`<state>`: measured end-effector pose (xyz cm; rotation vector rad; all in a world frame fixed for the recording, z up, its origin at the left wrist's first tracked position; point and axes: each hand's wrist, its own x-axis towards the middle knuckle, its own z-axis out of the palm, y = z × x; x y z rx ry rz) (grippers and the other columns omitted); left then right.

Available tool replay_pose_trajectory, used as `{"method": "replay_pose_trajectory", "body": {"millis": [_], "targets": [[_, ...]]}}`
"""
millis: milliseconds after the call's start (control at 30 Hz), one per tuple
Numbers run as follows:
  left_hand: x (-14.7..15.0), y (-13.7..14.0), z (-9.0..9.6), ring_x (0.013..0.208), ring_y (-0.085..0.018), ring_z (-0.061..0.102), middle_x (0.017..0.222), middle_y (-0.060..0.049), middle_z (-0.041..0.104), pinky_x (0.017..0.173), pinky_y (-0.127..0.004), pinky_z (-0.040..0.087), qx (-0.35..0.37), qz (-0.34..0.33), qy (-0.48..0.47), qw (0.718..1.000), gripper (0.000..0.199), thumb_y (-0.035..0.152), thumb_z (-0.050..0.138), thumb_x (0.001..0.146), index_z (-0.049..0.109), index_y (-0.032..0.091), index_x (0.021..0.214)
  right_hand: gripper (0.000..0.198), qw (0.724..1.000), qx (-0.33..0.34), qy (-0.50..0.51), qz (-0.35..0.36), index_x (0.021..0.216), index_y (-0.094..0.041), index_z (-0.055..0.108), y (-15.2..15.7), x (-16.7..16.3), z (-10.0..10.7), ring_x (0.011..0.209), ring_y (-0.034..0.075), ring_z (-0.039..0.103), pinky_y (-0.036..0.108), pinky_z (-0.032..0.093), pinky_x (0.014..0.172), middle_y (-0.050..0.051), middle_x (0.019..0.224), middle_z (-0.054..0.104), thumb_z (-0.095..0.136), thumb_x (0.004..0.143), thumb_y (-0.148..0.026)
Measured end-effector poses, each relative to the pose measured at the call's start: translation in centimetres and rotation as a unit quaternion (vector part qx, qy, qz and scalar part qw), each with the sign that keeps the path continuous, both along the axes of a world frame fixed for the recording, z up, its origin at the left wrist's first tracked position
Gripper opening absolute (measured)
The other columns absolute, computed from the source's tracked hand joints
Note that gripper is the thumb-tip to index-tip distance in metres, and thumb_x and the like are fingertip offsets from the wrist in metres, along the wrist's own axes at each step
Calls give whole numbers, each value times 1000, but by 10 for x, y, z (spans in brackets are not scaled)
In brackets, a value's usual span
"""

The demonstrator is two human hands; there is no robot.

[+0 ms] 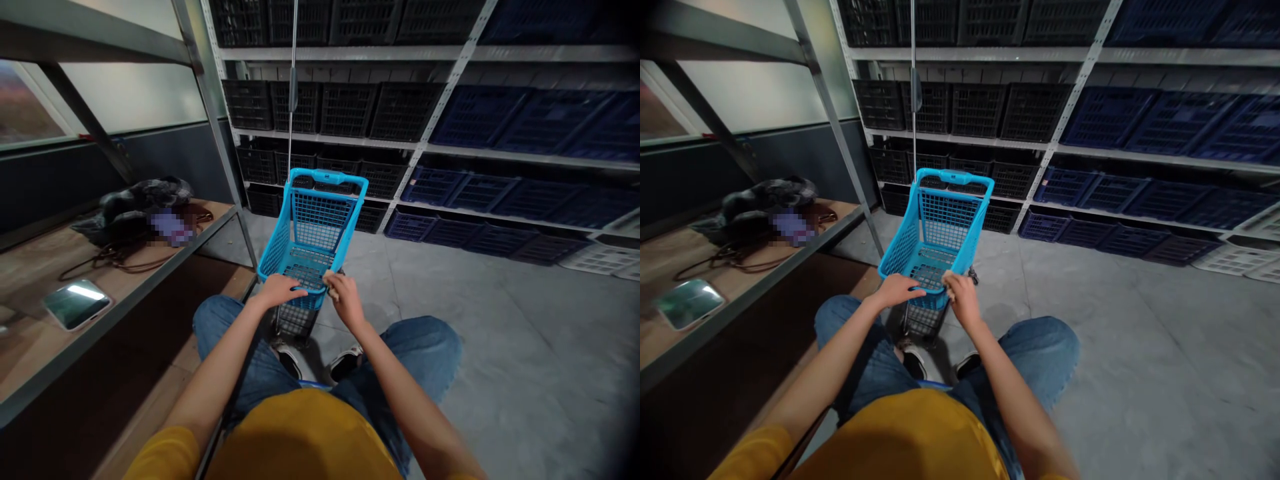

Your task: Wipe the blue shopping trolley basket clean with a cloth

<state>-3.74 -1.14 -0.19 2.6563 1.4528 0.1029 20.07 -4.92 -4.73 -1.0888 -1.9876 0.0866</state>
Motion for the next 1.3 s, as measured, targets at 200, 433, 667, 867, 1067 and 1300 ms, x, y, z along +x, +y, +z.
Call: {"method": "replay_pose_trajectory", "body": {"millis": [200,433,667,867,1067,1300], "targets": [[-1,3,-11,91,-20,69,96,-3,77,76,-28,41,15,-1,-21,1000,49,65,43,94,76,28,96,49,995,-1,-69,74,128,-23,61,-9,-11,0,115,27,53,45,48,96,12,123,62,51,84,-4],[3,-2,-17,95,-19,68,96,0,77,79,-28,39,46,-3,-80,996,44,63,48,93,75,29,97,39,992,-6,86,-89,111,-20,65,-6,-17,-12,106,27,55,46,48,92,11,109,62,48,80,-5],[2,-4,-17,91,-18,67,89,-2,76,77,-28,38,53,4,-76,996,48,64,46,93,75,26,90,43,992,-14,119,-32,113,-21,62,-10,-24,-4,110,25,53,44,47,97,10,113,58,48,76,-5],[4,-9,-13,93,-20,67,94,-3,77,77,-30,36,41,0,-91,995,47,63,47,94,75,26,96,33,987,-81,139,-18,99,-21,59,-25,-29,-57,102,24,53,42,48,91,9,105,56,47,73,-6],[7,-13,-12,95,-21,67,96,-3,76,79,-30,35,38,3,-97,995,44,61,49,94,75,26,98,23,961,-83,241,-105,93,-22,53,-31,-36,-70,93,21,52,37,47,84,4,96,53,45,75,-11],[6,-12,-13,98,-21,67,100,-4,76,79,-31,35,37,6,-100,994,44,60,49,94,75,25,99,13,945,-80,282,-147,92,-23,47,-23,-48,-71,91,21,51,37,46,83,4,94,51,48,80,-19]]}}
